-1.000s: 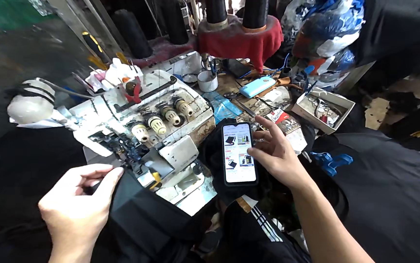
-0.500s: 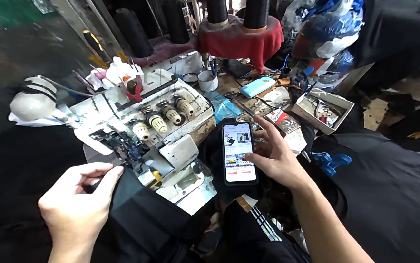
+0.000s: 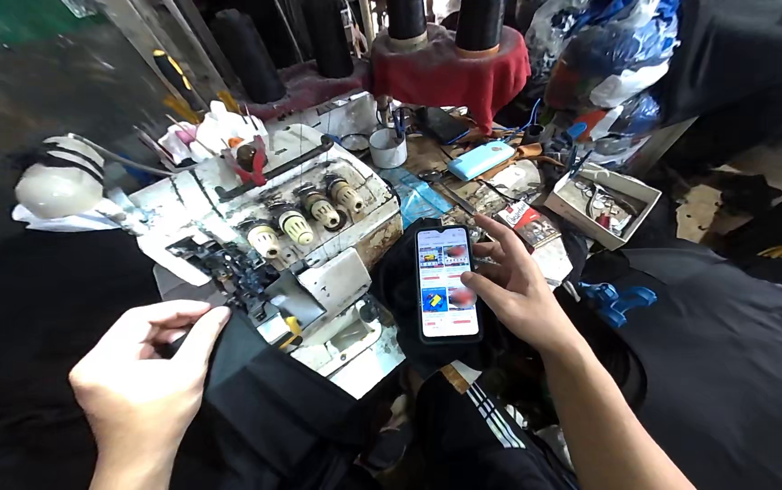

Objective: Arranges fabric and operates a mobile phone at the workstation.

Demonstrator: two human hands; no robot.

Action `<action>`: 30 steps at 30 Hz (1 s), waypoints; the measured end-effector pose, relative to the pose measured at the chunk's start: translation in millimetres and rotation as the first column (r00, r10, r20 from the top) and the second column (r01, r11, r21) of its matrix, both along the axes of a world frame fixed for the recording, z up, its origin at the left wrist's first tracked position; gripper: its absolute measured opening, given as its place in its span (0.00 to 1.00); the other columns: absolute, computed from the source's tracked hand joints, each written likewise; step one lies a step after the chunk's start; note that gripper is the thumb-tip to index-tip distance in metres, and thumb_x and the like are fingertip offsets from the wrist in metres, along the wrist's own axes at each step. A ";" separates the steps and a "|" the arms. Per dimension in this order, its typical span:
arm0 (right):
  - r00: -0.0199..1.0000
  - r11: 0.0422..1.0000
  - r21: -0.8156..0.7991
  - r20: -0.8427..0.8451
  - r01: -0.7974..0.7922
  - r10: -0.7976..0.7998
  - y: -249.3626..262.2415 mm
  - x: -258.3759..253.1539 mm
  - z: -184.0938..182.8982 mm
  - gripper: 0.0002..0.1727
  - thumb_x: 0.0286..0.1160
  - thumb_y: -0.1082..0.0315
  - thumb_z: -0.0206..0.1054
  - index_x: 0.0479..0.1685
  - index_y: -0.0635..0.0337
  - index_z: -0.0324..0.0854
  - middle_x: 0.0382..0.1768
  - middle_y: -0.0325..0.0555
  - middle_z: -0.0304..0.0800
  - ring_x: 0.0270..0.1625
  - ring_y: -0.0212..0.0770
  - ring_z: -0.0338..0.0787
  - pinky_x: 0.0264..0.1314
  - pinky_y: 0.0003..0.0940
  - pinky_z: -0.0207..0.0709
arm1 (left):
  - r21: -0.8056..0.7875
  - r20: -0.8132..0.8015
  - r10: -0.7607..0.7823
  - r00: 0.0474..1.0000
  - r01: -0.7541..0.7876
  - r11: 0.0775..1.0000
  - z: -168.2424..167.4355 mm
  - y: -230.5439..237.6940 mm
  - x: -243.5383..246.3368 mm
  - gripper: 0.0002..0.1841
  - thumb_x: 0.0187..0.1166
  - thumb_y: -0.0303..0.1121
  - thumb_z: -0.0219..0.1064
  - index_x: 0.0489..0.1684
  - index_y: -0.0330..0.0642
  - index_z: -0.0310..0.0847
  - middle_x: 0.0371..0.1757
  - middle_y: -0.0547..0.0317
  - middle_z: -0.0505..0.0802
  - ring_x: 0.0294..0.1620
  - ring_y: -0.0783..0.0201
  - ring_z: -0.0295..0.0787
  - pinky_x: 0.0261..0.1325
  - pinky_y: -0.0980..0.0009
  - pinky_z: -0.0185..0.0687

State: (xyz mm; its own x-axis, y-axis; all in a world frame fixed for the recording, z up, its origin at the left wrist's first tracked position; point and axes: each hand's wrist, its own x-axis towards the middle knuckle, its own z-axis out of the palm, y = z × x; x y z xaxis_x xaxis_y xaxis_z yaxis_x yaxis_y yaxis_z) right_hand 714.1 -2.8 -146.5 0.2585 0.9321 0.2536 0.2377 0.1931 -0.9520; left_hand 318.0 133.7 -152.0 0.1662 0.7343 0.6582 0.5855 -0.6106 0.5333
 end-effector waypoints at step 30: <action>0.999 1.000 0.011 -0.048 0.008 -0.008 6.0 -0.4 0.5 0.38 0.83 0.71 0.63 0.93 0.45 0.56 0.66 0.47 0.87 0.53 0.41 0.95 0.51 0.35 0.92 | -0.007 -0.001 0.005 1.000 -0.005 1.000 1.4 -1.5 2.0 0.15 0.75 0.39 0.76 0.49 0.38 0.87 0.41 0.61 0.94 0.38 0.73 0.90 0.43 0.77 0.86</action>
State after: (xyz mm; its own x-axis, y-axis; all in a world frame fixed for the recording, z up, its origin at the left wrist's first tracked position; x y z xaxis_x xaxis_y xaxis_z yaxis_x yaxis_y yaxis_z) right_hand 713.7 3.2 -146.0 0.2778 0.9273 0.2508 0.1933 0.2017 -0.9602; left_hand 320.0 132.2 -150.5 0.1633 0.7394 0.6531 0.5886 -0.6043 0.5370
